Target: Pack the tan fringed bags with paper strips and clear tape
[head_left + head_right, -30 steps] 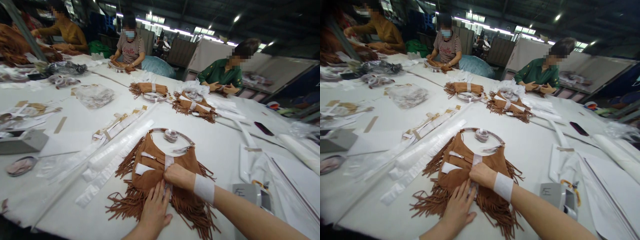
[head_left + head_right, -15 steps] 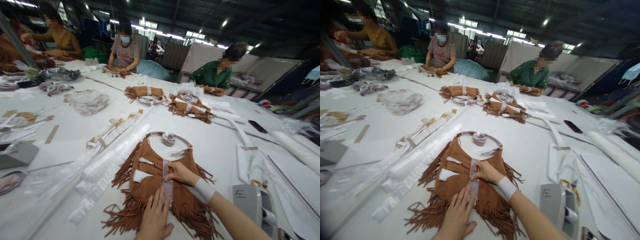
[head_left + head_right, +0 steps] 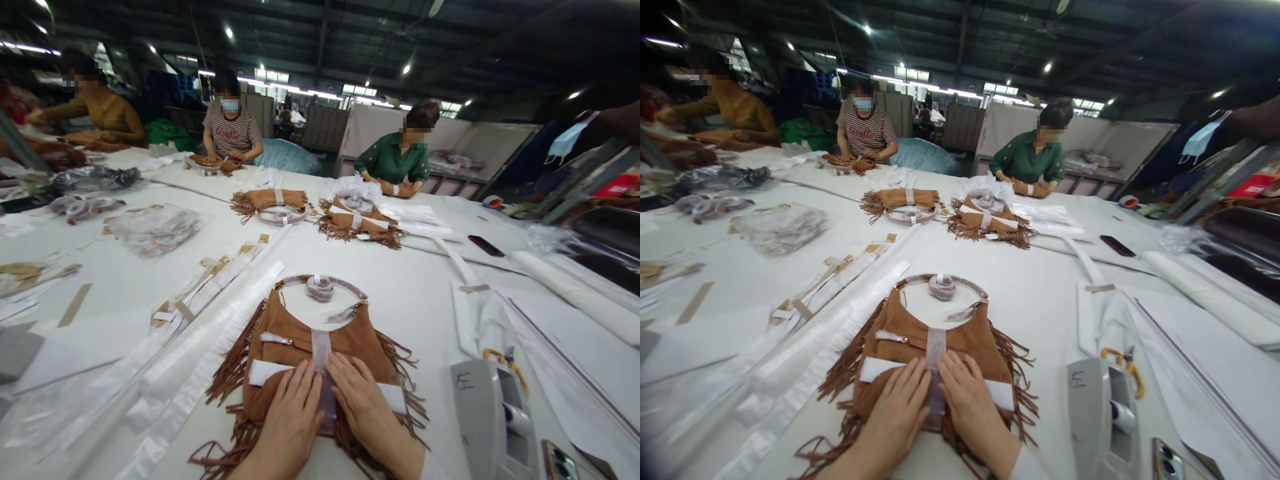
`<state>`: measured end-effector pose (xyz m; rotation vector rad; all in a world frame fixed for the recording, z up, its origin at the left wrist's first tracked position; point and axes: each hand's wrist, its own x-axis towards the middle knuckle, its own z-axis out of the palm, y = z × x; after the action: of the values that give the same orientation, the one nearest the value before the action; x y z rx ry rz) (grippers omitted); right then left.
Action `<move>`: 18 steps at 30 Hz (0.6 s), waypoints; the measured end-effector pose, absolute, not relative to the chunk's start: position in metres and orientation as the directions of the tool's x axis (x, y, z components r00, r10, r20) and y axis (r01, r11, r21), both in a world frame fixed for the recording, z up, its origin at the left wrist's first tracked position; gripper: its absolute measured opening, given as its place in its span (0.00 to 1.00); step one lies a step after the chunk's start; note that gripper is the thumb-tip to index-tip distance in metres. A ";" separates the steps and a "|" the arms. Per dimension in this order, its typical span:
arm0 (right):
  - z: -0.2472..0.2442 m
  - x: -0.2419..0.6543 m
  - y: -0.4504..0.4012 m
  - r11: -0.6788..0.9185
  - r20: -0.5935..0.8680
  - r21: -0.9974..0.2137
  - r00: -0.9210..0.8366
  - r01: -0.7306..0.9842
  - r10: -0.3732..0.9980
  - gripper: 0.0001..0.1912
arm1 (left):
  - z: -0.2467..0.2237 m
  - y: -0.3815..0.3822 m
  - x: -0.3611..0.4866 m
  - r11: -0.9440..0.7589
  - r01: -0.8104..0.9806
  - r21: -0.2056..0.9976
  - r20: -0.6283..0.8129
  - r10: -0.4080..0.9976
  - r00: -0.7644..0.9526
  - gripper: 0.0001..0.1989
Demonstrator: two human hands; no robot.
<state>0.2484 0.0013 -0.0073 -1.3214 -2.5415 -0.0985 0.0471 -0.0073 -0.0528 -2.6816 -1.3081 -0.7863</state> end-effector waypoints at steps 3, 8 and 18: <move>-0.010 0.256 -0.002 0.474 0.359 -0.044 -0.429 0.879 0.829 0.25 | -0.044 0.002 0.035 -0.629 0.748 0.211 0.491 0.730 0.475 0.24; -0.020 0.254 -0.018 0.496 0.307 -0.016 -0.468 0.868 0.829 0.29 | -0.043 -0.003 0.040 -0.748 0.657 0.098 0.438 0.625 0.646 0.27; -0.035 0.270 -0.029 0.306 0.279 -0.369 -0.209 0.878 0.937 0.25 | -0.058 0.013 0.036 -0.657 0.686 0.313 0.263 0.754 0.602 0.25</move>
<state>0.2696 -0.0294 -0.0347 -1.6118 -2.1329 0.1787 0.0356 0.0134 -0.0585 -2.9702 -1.3483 -0.6287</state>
